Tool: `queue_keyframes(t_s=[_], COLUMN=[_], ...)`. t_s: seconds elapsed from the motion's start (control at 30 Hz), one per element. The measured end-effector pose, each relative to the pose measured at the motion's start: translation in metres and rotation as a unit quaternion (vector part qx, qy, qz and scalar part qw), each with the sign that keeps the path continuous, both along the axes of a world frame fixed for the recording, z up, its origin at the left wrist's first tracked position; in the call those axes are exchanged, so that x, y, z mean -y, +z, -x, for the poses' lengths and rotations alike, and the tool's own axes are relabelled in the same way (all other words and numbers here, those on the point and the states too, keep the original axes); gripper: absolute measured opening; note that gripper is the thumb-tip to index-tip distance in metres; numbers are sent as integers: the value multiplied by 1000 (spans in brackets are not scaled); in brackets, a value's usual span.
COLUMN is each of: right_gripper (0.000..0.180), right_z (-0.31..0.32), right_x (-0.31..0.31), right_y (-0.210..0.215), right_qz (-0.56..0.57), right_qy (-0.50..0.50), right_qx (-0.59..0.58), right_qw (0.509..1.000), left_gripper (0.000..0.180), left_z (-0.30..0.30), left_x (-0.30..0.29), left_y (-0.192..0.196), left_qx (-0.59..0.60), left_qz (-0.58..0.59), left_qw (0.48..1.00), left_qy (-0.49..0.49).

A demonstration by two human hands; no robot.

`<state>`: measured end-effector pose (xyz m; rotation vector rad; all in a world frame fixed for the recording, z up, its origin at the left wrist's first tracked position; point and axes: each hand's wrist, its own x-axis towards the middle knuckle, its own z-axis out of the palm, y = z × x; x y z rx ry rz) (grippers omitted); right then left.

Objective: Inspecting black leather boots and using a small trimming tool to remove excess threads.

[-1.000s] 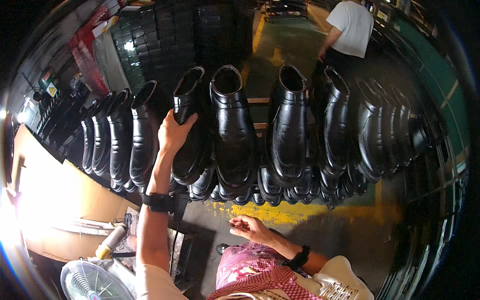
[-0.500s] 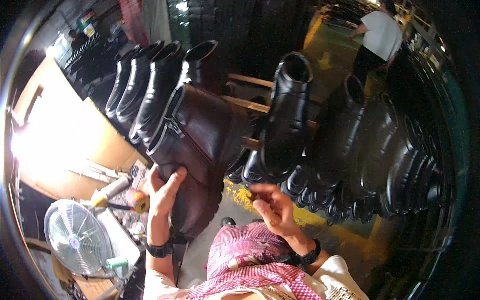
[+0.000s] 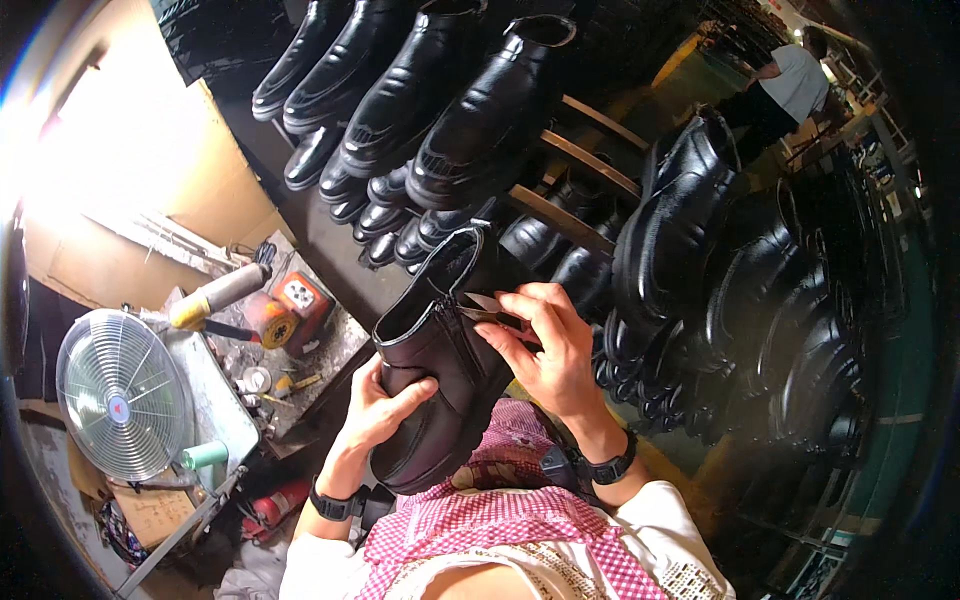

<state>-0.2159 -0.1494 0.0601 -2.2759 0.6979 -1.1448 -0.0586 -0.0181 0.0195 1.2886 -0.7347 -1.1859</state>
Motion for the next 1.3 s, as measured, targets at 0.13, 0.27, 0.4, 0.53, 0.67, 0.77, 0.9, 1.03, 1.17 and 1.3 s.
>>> queue_keyframes(t_s=[0.13,0.27,0.4,0.53,0.67,0.77,0.9,1.03,1.17,1.3], right_gripper=[29,30,31,31,28,25,21,23,25,21], right_z=[-15,-24,-30,-30,-30,-29,-19,-7,0,-3], right_x=[-7,-7,-11,-9,-8,-8,-13,-5,7,18], right_y=[-1,-5,-5,-7,-7,-6,-2,11,37,44], right_qz=[17,37,75,131,171,190,39,-63,-114,-114], right_qy=[5,-4,-22,-25,-22,-22,-26,-22,23,64], right_qx=[-9,1,-4,-1,-2,-8,49,35,-104,-226], right_qw=[1000,999,997,991,985,981,998,997,988,965], left_gripper=[41,41,42,42,42,42,43,58,65,66], left_z=[-10,-17,-18,-19,-19,-18,-17,-12,-16,-18], left_x=[-8,-10,-12,-13,-13,-14,-16,-15,-12,-15], left_y=[2,4,-3,-3,-3,-4,-7,-8,-18,-25], left_qx=[-28,-27,-24,-27,-22,-14,7,276,495,529], left_qz=[-21,-49,-7,-6,0,-6,-3,17,32,26], left_qw=[999,998,999,999,999,999,1000,961,867,848], left_qy=[-6,-31,-20,-27,-31,-34,-26,8,48,36])
